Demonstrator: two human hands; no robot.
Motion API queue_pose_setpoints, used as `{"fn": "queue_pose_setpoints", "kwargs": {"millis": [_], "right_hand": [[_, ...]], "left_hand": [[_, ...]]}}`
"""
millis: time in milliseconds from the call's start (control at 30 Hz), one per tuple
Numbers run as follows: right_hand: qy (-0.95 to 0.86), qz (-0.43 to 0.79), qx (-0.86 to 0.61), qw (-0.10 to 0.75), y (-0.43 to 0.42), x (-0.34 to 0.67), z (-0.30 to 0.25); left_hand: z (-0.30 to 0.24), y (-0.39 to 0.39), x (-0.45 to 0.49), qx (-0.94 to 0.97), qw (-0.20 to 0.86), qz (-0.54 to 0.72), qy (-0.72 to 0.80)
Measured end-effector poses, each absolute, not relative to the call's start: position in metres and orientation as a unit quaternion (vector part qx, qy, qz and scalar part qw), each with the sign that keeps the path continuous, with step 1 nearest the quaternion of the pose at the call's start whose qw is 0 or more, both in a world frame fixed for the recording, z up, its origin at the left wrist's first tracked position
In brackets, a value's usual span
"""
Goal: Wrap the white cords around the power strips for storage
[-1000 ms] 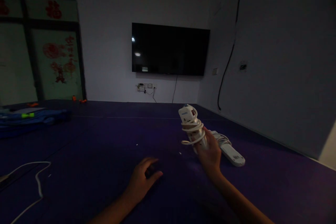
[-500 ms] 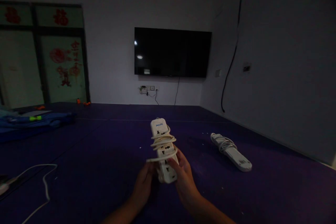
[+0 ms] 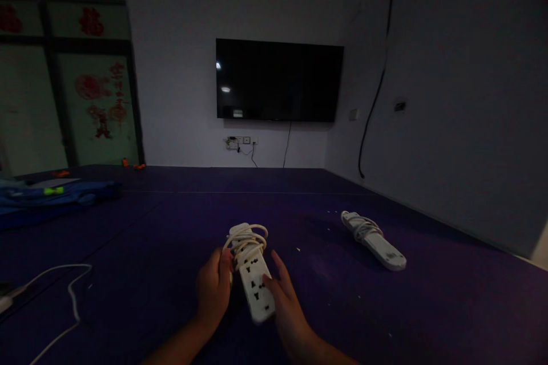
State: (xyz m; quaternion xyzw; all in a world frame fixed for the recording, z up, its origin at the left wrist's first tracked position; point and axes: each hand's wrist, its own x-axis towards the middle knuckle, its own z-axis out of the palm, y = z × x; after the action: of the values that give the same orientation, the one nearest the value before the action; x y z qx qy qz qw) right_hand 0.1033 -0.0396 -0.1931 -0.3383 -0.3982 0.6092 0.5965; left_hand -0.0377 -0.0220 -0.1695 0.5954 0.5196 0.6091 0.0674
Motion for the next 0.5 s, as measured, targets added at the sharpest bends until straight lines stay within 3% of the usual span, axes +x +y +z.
{"fn": "queue_pose_setpoints", "kwargs": {"millis": [500], "right_hand": [[-0.397, 0.642, -0.278, 0.594, -0.039, 0.099, -0.203]], "left_hand": [[-0.178, -0.023, -0.035, 0.7, -0.039, 0.503, 0.506]]}}
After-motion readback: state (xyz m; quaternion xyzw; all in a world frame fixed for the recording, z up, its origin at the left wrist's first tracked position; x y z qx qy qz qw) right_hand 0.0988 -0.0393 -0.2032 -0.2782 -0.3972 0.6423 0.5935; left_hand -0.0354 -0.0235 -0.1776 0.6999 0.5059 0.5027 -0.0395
